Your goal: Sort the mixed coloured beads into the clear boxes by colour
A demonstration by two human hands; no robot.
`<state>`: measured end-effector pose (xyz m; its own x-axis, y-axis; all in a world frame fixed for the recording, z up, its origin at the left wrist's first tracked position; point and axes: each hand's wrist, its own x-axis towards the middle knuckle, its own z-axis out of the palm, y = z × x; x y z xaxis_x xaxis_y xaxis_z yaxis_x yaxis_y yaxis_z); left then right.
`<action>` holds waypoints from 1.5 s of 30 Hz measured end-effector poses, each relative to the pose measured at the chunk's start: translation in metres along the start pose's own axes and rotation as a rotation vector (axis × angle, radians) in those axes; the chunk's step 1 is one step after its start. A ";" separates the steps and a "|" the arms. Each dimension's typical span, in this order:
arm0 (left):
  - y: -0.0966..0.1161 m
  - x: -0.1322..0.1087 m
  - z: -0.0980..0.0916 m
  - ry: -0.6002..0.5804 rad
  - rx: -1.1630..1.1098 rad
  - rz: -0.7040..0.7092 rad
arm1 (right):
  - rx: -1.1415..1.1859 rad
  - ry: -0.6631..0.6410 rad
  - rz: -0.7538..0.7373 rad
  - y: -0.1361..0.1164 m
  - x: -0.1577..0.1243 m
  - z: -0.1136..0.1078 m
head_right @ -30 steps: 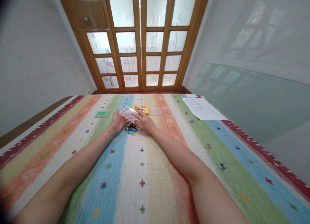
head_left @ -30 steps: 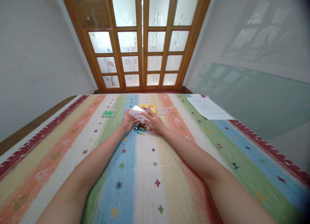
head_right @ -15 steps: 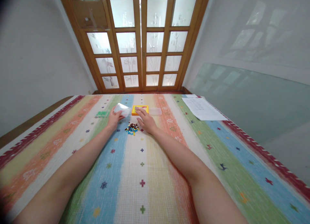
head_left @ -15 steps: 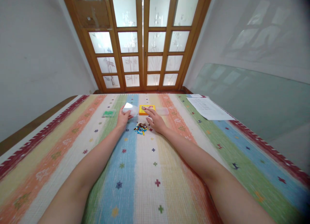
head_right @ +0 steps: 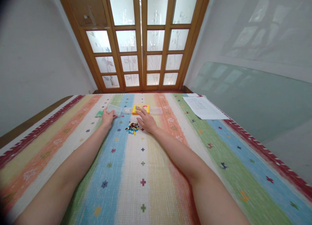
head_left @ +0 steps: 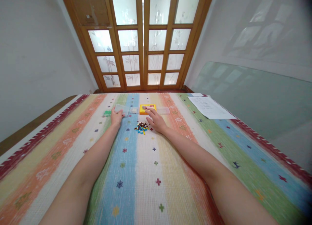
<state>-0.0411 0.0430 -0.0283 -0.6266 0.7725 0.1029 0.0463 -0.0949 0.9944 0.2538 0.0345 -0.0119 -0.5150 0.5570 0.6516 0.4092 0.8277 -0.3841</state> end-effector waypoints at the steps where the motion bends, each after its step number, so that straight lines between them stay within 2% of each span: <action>1: 0.000 0.001 -0.002 -0.007 0.084 0.017 | -0.002 -0.004 0.007 0.000 0.000 0.000; 6: 0.000 0.008 -0.014 -0.017 0.580 0.223 | -0.004 -0.012 0.024 -0.001 0.000 0.000; 8: -0.001 0.009 -0.018 -0.036 0.710 0.307 | -0.003 -0.013 0.027 -0.001 0.000 0.000; 12: 0.001 0.006 -0.021 -0.098 0.835 0.422 | 0.002 -0.015 0.021 0.001 0.000 0.002; 17: 0.009 -0.003 -0.022 -0.047 0.955 0.503 | -0.009 -0.027 0.013 0.003 0.000 0.003; 31: 0.007 -0.006 -0.020 -0.140 1.039 0.494 | -0.027 -0.058 0.032 0.003 -0.001 0.004; 35: 0.003 -0.007 -0.019 -0.219 1.127 0.526 | -0.026 -0.063 0.035 0.002 -0.001 0.004; 39: 0.000 -0.007 -0.019 -0.278 1.121 0.511 | -0.036 -0.071 0.044 0.002 -0.001 0.005; 45: 0.004 -0.010 -0.018 -0.233 1.076 0.516 | -0.055 -0.064 0.021 0.002 -0.002 0.005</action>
<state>-0.0489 0.0235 -0.0261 -0.1946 0.9025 0.3841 0.9400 0.0598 0.3358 0.2519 0.0358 -0.0176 -0.5524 0.5788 0.5998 0.4604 0.8117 -0.3593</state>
